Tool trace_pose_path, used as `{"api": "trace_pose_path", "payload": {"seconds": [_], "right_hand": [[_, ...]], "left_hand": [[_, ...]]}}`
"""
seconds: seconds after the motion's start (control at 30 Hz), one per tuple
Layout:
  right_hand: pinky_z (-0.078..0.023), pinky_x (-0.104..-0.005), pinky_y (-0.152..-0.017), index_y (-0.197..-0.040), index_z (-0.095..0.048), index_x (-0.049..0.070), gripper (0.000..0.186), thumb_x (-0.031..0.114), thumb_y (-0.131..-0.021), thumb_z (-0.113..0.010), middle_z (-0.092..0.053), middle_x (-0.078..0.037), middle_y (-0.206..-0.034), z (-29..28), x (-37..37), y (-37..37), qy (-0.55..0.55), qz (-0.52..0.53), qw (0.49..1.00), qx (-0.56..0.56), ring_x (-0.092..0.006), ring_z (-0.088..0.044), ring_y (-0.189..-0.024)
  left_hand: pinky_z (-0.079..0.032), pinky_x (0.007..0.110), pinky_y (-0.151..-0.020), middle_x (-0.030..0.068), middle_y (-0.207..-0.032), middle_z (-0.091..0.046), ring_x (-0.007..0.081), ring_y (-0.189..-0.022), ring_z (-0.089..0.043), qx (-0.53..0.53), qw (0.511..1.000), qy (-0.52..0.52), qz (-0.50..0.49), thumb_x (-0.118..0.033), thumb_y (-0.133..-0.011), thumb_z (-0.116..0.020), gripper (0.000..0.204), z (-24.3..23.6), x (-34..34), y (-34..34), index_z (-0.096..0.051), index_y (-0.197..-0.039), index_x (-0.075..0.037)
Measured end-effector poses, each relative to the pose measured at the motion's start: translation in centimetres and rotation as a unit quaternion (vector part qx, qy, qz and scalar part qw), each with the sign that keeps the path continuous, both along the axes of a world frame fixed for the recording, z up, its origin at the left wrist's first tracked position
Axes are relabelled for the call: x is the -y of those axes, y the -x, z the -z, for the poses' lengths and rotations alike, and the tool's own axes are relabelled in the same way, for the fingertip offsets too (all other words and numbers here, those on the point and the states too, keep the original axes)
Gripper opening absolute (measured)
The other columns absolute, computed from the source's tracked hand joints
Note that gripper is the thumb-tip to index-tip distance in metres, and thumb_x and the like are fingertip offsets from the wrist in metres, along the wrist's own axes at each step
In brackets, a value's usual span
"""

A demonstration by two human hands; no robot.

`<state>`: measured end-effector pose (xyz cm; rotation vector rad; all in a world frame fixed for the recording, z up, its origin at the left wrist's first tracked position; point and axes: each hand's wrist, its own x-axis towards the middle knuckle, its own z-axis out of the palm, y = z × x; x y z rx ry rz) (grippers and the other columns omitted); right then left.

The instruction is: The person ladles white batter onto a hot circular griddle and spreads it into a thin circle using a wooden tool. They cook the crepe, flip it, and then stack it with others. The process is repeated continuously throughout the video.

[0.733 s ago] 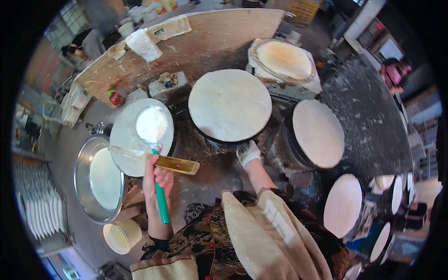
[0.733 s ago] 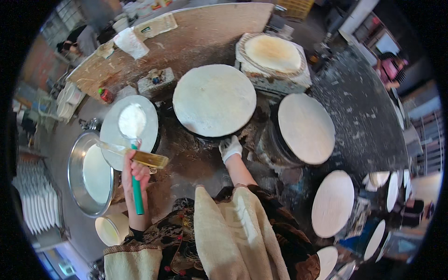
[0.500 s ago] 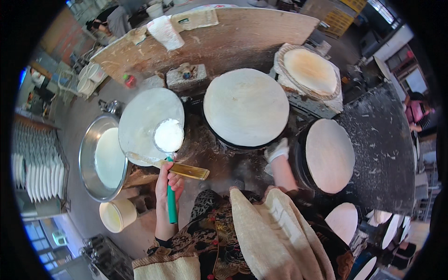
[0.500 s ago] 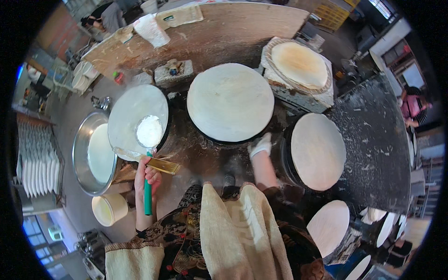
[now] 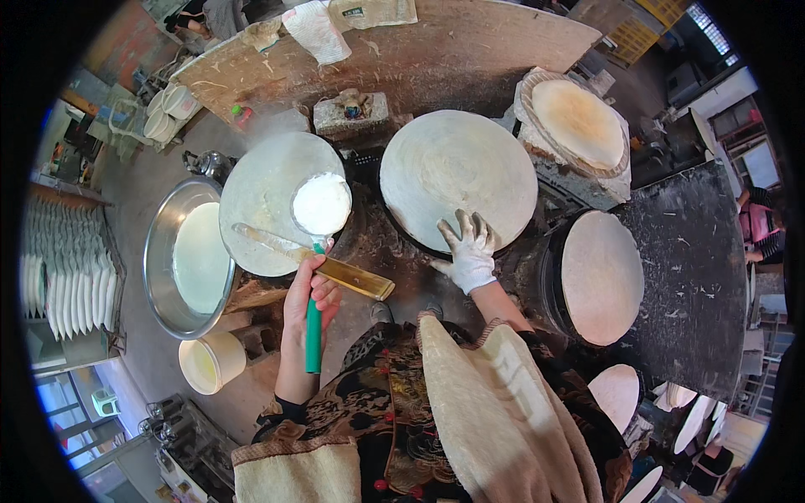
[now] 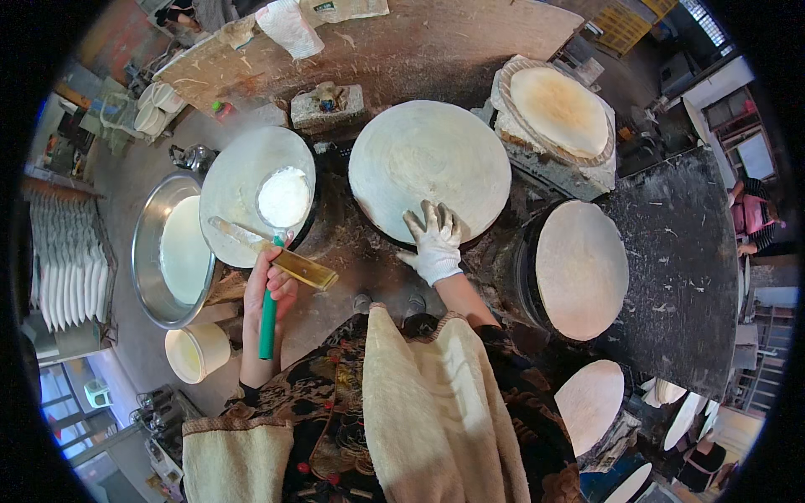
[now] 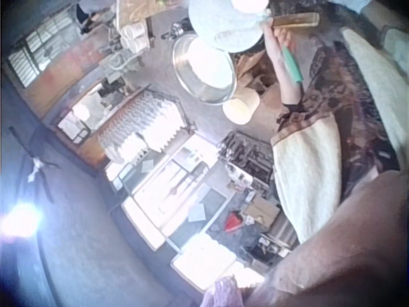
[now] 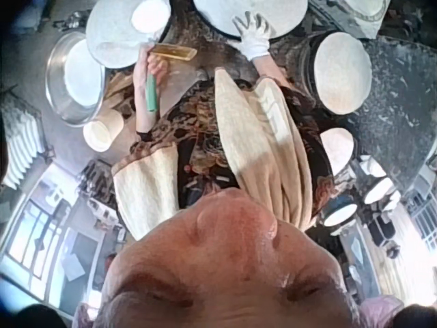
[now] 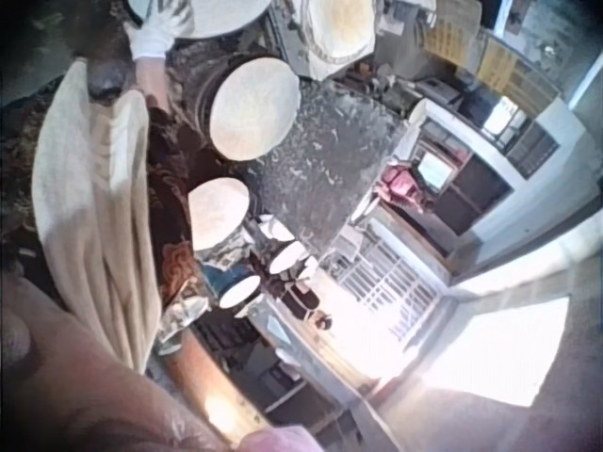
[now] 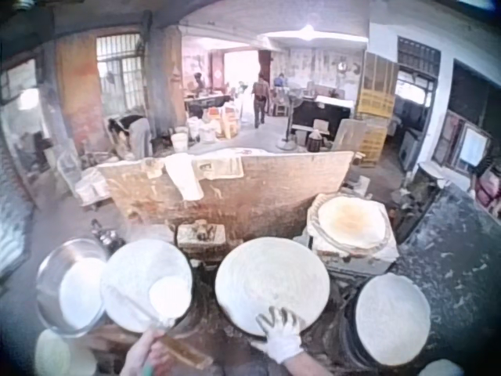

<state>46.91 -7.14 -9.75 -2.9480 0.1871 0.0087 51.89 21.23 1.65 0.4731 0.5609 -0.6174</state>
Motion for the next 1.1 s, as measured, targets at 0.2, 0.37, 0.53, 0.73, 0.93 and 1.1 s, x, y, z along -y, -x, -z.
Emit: {"api": "trace_pose_path", "payload": {"seconds": [0.2, 0.37, 0.53, 0.73, 0.93, 1.1], "right_hand": [[-0.018, -0.0549, -0.106, -0.108, -0.065, 0.025, 0.047, 0.040, -0.065, -0.074, -0.037, -0.004, -0.137, 0.7, 3.1, -0.2, 0.017, -0.034, 0.997, 0.065, -0.0342, -0.023, -0.132], [-0.032, -0.0501, -0.098, -0.079, -0.065, 0.023, 0.018, 0.027, -0.063, -0.071, -0.052, 0.003, -0.122, 2.0, 4.3, -0.6, 0.093, -0.115, 0.956, 0.255, -0.0281, -0.039, -0.122], [-0.036, -0.0484, -0.094, -0.079, -0.063, 0.022, 0.020, 0.023, -0.061, -0.072, -0.056, 0.004, -0.116, -0.5, 5.7, -2.7, 0.061, -0.060, 0.932, 0.353, -0.0273, -0.045, -0.116], [-0.048, -0.0341, -0.081, -0.092, -0.065, 0.005, 0.017, 0.015, -0.079, -0.068, -0.066, -0.007, -0.098, -6.8, 10.9, -7.3, -0.300, 0.027, 0.887, 0.349, -0.0212, -0.062, -0.094], [-0.047, -0.0293, -0.069, -0.100, -0.064, -0.003, 0.036, 0.024, -0.077, -0.072, -0.066, -0.010, -0.089, -13.0, 28.4, -14.0, -0.371, 0.261, 0.836, 0.309, -0.0146, -0.059, -0.074], [-0.047, -0.0306, -0.074, -0.102, -0.064, -0.006, 0.042, 0.026, -0.076, -0.072, -0.066, -0.013, -0.096, -15.7, 38.3, -14.3, -0.406, 0.400, 0.709, 0.416, -0.0166, -0.061, -0.080]], "left_hand": [[-0.032, 0.019, -0.030, -0.0065, -0.048, -0.037, 0.0054, -0.034, -0.038, 0.019, 0.999, -0.019, 0.032, -0.011, -0.089, -0.055, 0.006, 0.4, -1.6, -0.1, -0.050, -0.092, -0.009], [-0.030, 0.019, -0.030, -0.0065, -0.048, -0.038, 0.0055, -0.033, -0.036, 0.010, 0.997, -0.044, 0.070, -0.010, -0.088, -0.055, 0.015, 0.1, -1.7, -0.7, -0.053, -0.103, -0.010], [-0.029, 0.020, -0.031, -0.0066, -0.048, -0.038, 0.0055, -0.033, -0.034, 0.012, 0.994, -0.060, 0.094, -0.011, -0.088, -0.053, 0.018, 0.3, -1.7, -1.8, -0.054, -0.106, -0.011], [-0.028, 0.020, -0.030, -0.0068, -0.046, -0.036, 0.0059, -0.032, -0.034, 0.009, 0.994, -0.068, 0.087, -0.011, -0.089, -0.053, 0.019, 0.5, 0.2, -2.9, -0.054, -0.108, -0.012], [-0.028, 0.020, -0.030, -0.0073, -0.046, -0.034, 0.0053, -0.032, -0.033, 0.002, 0.998, -0.041, 0.056, -0.012, -0.089, -0.053, 0.025, 1.0, 5.0, -3.3, -0.055, -0.114, -0.011], [-0.030, 0.019, -0.029, -0.0071, -0.048, -0.036, 0.0044, -0.033, -0.034, 0.010, 0.999, 0.000, 0.034, -0.012, -0.091, -0.049, 0.027, 1.1, 8.9, -4.0, -0.053, -0.118, -0.008]]}}
